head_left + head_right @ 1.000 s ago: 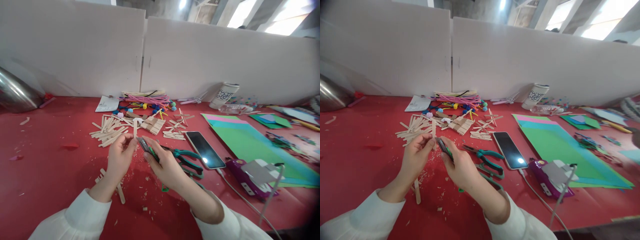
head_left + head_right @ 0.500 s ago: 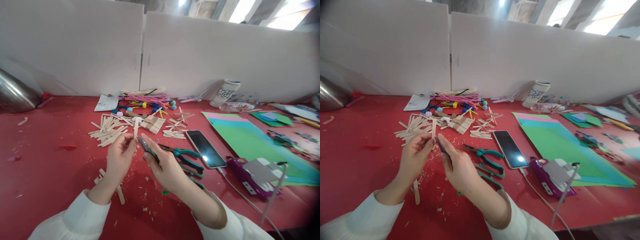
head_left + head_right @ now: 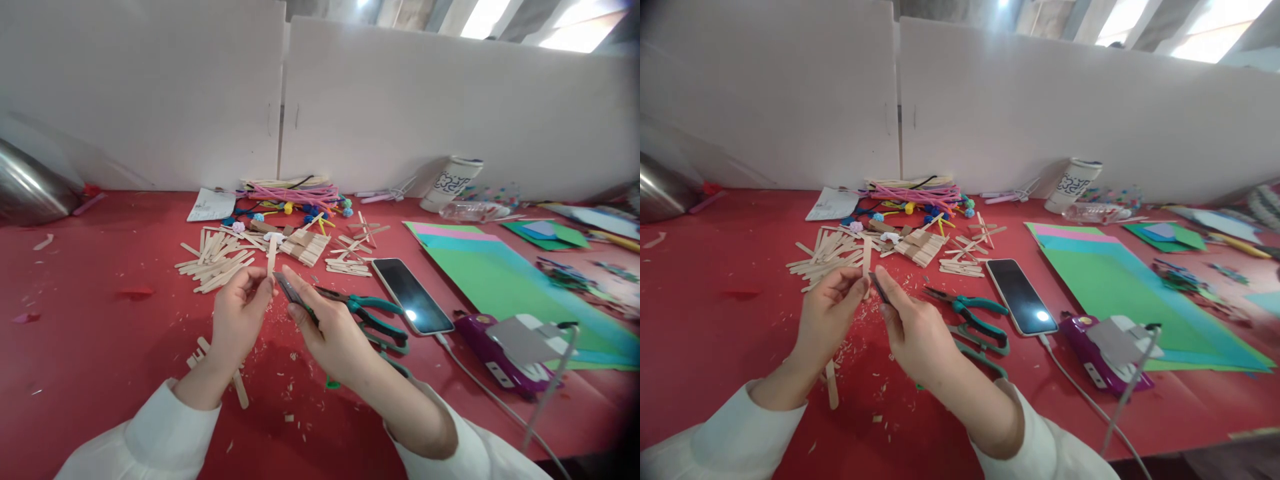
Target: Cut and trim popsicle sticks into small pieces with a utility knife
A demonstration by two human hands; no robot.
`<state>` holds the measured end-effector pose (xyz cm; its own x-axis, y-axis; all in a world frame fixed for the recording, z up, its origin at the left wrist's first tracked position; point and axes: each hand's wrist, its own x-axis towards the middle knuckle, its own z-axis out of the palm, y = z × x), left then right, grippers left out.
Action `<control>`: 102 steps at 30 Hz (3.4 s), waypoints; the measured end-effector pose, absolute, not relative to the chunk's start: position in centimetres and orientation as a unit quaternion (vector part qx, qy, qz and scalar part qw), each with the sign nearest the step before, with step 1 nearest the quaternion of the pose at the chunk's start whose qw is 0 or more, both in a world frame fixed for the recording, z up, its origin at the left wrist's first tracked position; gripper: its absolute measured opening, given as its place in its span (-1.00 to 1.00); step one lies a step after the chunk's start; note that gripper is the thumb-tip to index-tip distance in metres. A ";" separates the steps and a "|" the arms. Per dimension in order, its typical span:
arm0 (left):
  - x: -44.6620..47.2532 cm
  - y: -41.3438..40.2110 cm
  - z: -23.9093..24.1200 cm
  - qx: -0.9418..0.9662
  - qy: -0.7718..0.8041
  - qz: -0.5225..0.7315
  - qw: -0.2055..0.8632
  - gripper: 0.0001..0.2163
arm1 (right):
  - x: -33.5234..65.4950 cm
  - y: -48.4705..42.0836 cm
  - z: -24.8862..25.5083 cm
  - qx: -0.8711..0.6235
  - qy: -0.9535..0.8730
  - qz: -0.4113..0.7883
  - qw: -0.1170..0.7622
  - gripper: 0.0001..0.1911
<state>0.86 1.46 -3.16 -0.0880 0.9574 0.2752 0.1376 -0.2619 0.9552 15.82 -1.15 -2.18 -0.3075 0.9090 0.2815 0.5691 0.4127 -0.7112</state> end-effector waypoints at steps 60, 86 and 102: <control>0.9 1.3 -2.0 0.595 0.513 0.527 0.323 -0.87 | 16.2 -0.7 -1.8 -0.458 -0.783 0.222 0.358 -0.59; 0.8 1.4 -2.8 0.612 0.523 0.514 0.294 -0.82 | 16.0 -0.9 -1.6 -0.477 -0.770 0.257 0.336 -0.57; 1.0 1.0 -2.7 0.668 0.540 0.481 0.178 -0.88 | 15.9 -1.1 -1.9 -0.502 -0.753 0.278 0.322 -0.67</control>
<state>0.97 1.03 -2.67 -0.0452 0.8914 0.4509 0.5498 -0.3547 0.7563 15.90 -1.12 -1.85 -0.2889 0.9350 0.2055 0.5764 0.3413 -0.7424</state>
